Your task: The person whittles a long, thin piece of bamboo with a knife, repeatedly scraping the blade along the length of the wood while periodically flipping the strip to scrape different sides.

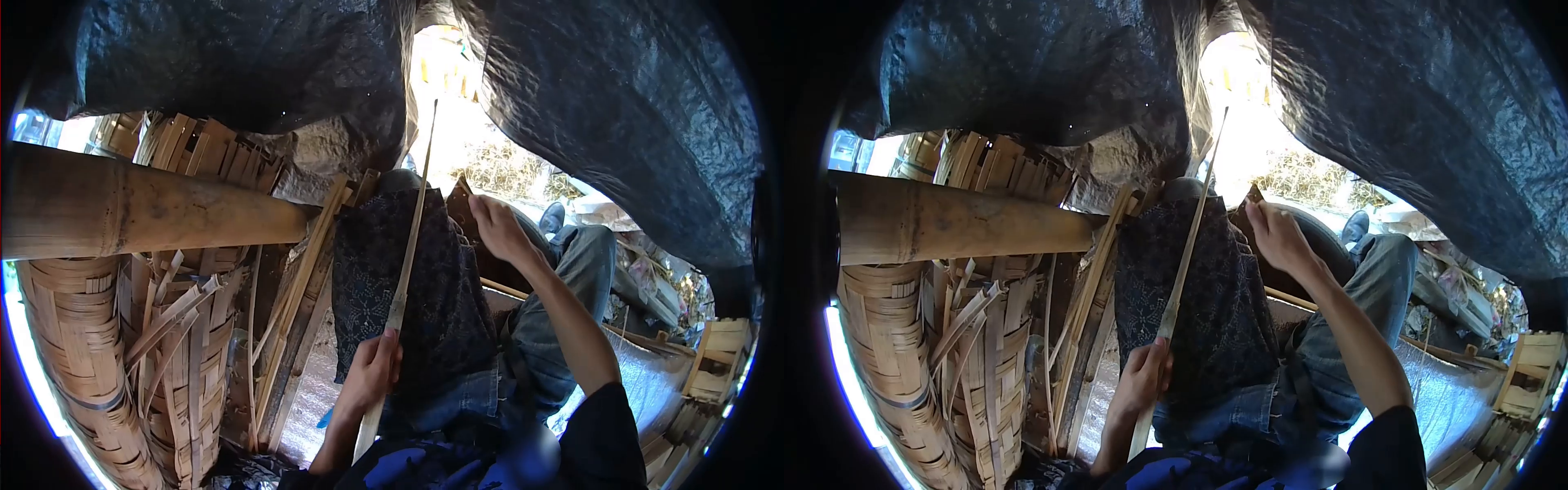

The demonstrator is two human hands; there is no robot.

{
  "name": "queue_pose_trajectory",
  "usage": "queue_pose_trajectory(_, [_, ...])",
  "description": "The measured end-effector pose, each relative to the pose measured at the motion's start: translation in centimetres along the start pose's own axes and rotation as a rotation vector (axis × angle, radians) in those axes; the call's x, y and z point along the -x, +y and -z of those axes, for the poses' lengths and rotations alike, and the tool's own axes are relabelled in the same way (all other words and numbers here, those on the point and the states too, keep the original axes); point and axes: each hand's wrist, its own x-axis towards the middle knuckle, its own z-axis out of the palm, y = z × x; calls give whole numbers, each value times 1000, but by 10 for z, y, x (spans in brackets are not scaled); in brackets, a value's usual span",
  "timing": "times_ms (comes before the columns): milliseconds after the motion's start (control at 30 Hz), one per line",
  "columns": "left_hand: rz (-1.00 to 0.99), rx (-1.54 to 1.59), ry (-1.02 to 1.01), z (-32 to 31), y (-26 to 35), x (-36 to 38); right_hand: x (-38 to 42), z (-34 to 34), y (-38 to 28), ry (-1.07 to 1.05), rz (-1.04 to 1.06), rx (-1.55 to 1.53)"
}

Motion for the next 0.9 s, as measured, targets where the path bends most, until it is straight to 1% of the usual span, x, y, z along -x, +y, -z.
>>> queue_pose_trajectory(67, [-47,-209,118,-4,5,-3,30,18,-26,-257,-48,3])
queue_pose_trajectory(100, [-41,-213,110,-5,7,-6,44,21,-34,-256,-59,2])
queue_pose_trajectory(167, [-105,-369,150,-8,7,-11,69,23,-45,-281,173,-105])
queue_pose_trajectory(200, [-101,-376,141,-10,4,-13,78,22,-48,-276,162,-107])
queue_pose_trajectory(267, [-282,-561,240,-14,0,-14,93,21,-51,-333,215,107])
queue_pose_trajectory(300, [-281,-567,233,-17,0,-14,97,19,-50,-356,203,101])
queue_pose_trajectory(367, [-373,-679,303,-23,-1,-12,101,16,-47,-324,199,127])
queue_pose_trajectory(400, [-369,-682,304,-24,-4,-13,103,14,-47,-298,203,157])
queue_pose_trajectory(433, [-368,-753,334,-25,-9,-15,105,13,-49,-299,202,152])
queue_pose_trajectory(467, [-368,-822,365,-26,-11,-15,107,12,-52,-345,137,157])
queue_pose_trajectory(500, [-366,-824,365,-28,-11,-15,109,11,-54,-391,71,162])
queue_pose_trajectory(533, [-361,-870,387,-30,-11,-14,110,10,-53,-391,68,160])
queue_pose_trajectory(600, [-364,-922,404,-33,-11,-14,109,7,-48,-312,165,203])
queue_pose_trajectory(733, [-395,-980,434,-35,-13,-16,104,-2,-45,-279,173,200])
queue_pose_trajectory(833, [-401,-979,430,-35,-14,-17,96,-9,-45,-210,211,190])
queue_pose_trajectory(900, [-400,-976,428,-34,-16,-17,89,-13,-45,-170,233,237])
